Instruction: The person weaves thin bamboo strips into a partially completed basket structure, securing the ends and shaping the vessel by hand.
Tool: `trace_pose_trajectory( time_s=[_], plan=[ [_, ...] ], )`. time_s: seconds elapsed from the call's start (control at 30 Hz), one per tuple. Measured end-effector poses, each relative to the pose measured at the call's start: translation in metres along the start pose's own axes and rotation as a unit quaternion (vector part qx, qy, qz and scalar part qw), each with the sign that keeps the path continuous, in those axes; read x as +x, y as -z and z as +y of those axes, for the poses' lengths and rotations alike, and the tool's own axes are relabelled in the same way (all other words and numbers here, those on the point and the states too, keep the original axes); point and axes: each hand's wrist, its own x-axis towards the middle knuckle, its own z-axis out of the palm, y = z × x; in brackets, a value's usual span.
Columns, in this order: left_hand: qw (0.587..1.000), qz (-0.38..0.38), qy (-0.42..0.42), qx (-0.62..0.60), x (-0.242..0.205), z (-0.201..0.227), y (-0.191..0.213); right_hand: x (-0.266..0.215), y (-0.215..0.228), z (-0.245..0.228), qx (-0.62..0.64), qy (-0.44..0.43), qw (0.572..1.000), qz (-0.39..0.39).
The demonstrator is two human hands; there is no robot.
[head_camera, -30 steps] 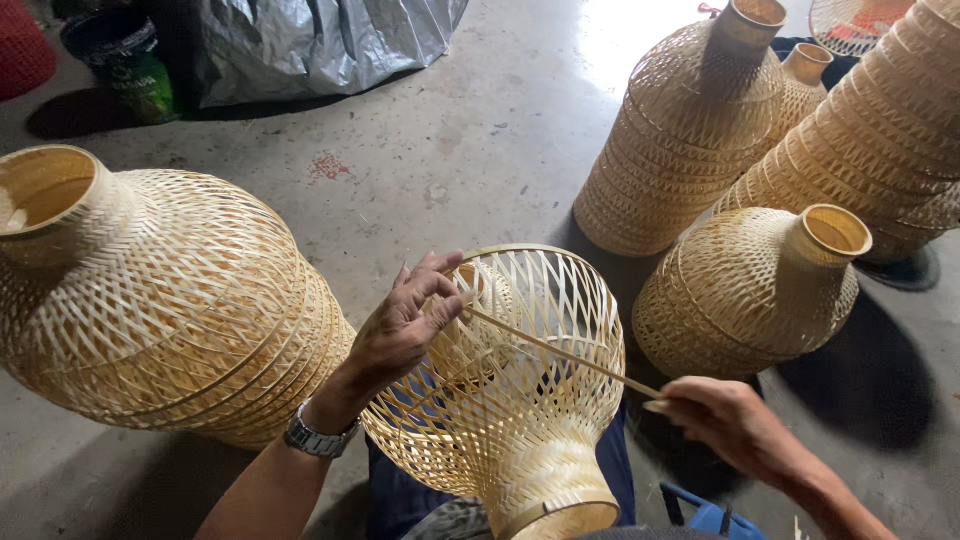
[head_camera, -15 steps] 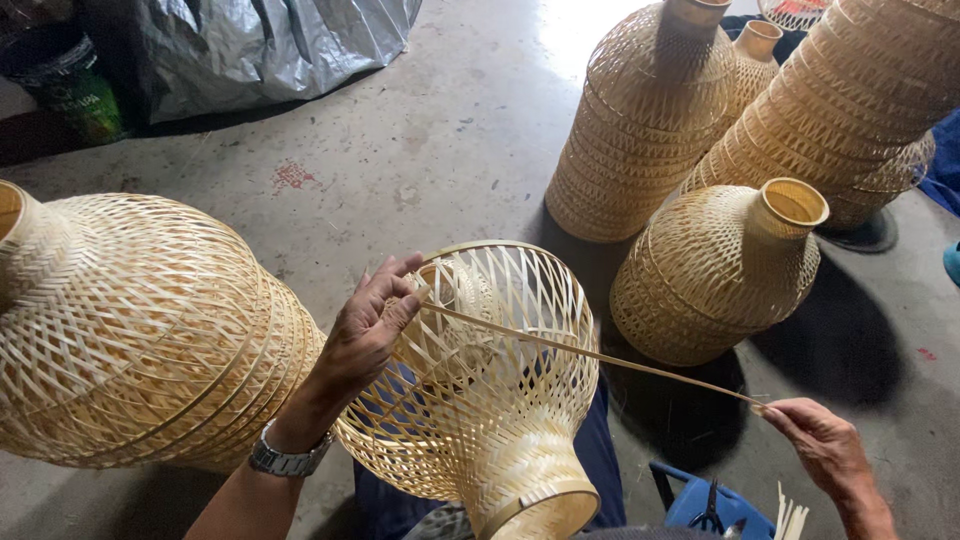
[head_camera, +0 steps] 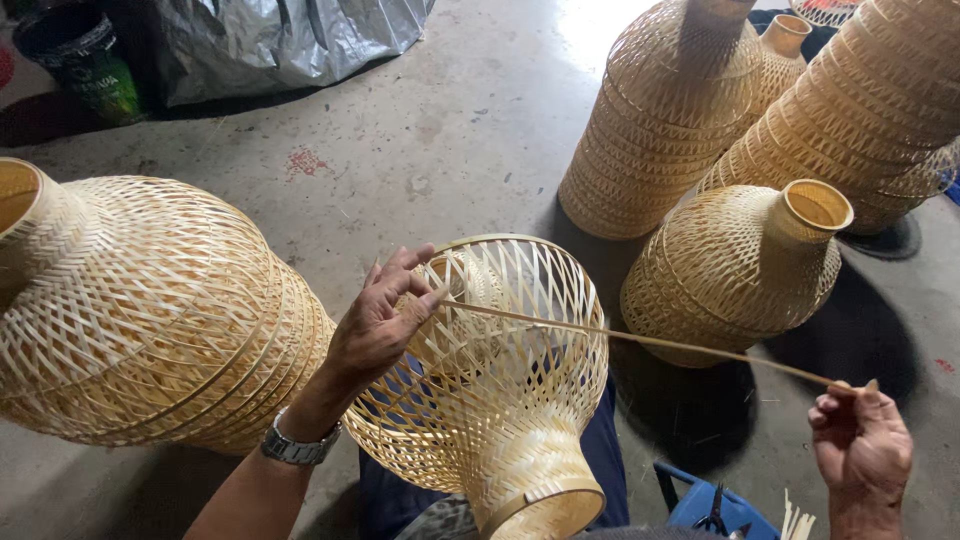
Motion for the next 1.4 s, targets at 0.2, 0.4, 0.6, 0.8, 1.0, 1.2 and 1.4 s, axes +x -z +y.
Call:
trace_pose_trajectory(
  time_s=[0.2, 0.4, 0.6, 0.8, 1.0, 1.2, 1.4],
  plan=[
    [1.000, 0.007, 0.001, 0.008, -0.002, 0.006, 0.001, 0.032, -0.009, -0.030, 0.007, 0.048, 0.999, 0.013],
    [1.000, 0.011, 0.004, 0.003, -0.004, 0.016, 0.002, 0.024, -0.033, -0.043, -0.001, 0.092, 0.996, 0.013],
    [0.999, 0.019, -0.027, 0.027, -0.003, 0.009, -0.004, -0.005, -0.071, -0.052, -0.026, 0.129, 0.991, -0.014],
    [0.999, 0.035, 0.007, 0.039, -0.005, 0.007, -0.010, -0.022, -0.091, -0.068, -0.115, 0.172, 0.963, -0.174],
    [0.992, -0.007, -0.023, 0.122, -0.007, 0.014, -0.002, -0.102, -0.212, -0.043, -0.383, 0.133, 0.821, -0.401],
    [0.990, -0.052, -0.044, 0.120, -0.006, 0.007, 0.006, -0.158, -0.276, -0.028, -0.234, -0.102, 0.849, -0.462],
    [0.991, -0.063, -0.051, 0.104, -0.007, 0.002, 0.008, -0.177, -0.300, -0.029, -0.355, 0.053, 0.803, -0.476]
  ],
)
